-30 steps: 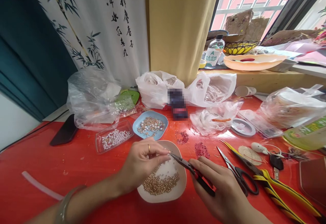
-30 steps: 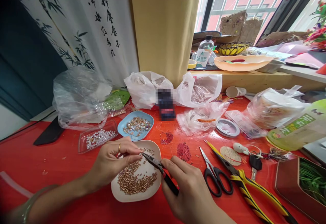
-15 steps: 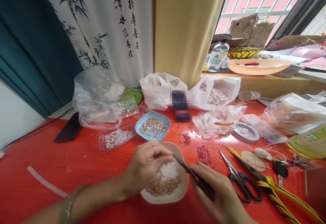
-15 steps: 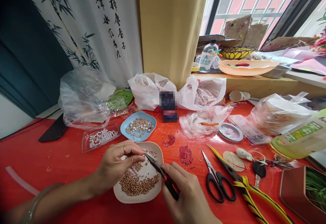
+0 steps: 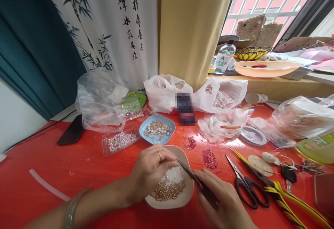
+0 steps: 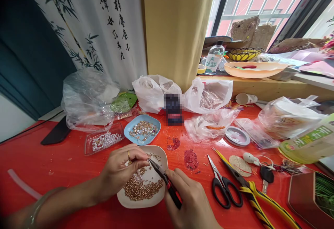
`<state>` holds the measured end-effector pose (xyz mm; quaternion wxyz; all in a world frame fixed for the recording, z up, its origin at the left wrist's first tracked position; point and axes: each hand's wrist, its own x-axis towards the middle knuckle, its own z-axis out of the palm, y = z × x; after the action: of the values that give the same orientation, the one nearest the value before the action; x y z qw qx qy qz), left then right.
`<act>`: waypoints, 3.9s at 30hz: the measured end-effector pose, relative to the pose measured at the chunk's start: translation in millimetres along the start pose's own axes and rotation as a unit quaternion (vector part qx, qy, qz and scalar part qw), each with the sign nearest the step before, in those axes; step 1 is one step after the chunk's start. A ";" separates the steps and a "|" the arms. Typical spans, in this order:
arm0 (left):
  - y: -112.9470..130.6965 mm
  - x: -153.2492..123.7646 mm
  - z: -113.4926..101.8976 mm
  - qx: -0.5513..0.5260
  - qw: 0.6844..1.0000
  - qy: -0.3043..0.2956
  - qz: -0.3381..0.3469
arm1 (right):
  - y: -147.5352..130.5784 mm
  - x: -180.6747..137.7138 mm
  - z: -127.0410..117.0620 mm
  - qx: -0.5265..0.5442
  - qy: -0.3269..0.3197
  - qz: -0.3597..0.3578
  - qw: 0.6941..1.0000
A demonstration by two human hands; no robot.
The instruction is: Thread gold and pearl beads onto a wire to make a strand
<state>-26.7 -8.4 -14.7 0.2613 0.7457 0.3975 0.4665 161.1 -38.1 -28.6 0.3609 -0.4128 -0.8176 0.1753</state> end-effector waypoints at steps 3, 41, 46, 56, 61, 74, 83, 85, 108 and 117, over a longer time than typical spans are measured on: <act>3.5 2.2 -0.3 -0.067 0.992 -0.009 -0.106 | 1.8 0.1 -1.1 -0.022 -0.001 0.004 1.000; 5.6 11.9 -3.7 -0.189 0.943 -0.064 -0.266 | 9.5 8.7 -16.2 -0.083 -0.004 -0.001 0.997; 6.7 17.1 -7.6 -0.210 0.927 -0.095 -0.297 | 5.2 10.6 -17.7 -0.053 -0.012 0.010 0.998; 6.0 21.6 -12.4 -0.263 0.903 -0.114 -0.321 | 2.0 14.0 -24.7 0.033 -0.069 0.061 0.995; 5.1 22.6 -14.5 -0.273 0.897 -0.125 -0.324 | -0.2 13.9 -25.2 0.042 -0.083 0.062 0.994; 4.8 21.6 -16.6 -0.235 0.898 -0.144 -0.343 | 0.5 13.9 -26.9 0.011 -0.091 0.042 0.995; 5.2 17.3 -9.8 -0.213 0.915 -0.098 -0.330 | 2.9 8.8 -23.6 -0.007 -0.083 0.035 0.996; 5.3 16.6 -8.2 -0.201 0.917 -0.091 -0.331 | 3.6 8.6 -21.4 0.004 -0.092 0.047 0.995; 7.1 12.3 -4.6 -0.203 0.916 -0.072 -0.338 | 6.9 4.4 -13.5 -0.082 -0.081 0.008 0.993; 6.5 15.3 -6.8 -0.187 0.907 -0.104 -0.362 | 7.3 5.2 -16.6 -0.237 0.010 -0.116 0.965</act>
<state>-26.8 1.0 0.6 0.5870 0.5321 0.5164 0.3251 175.3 -29.8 -19.4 0.2785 -0.3910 -0.8744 -0.0706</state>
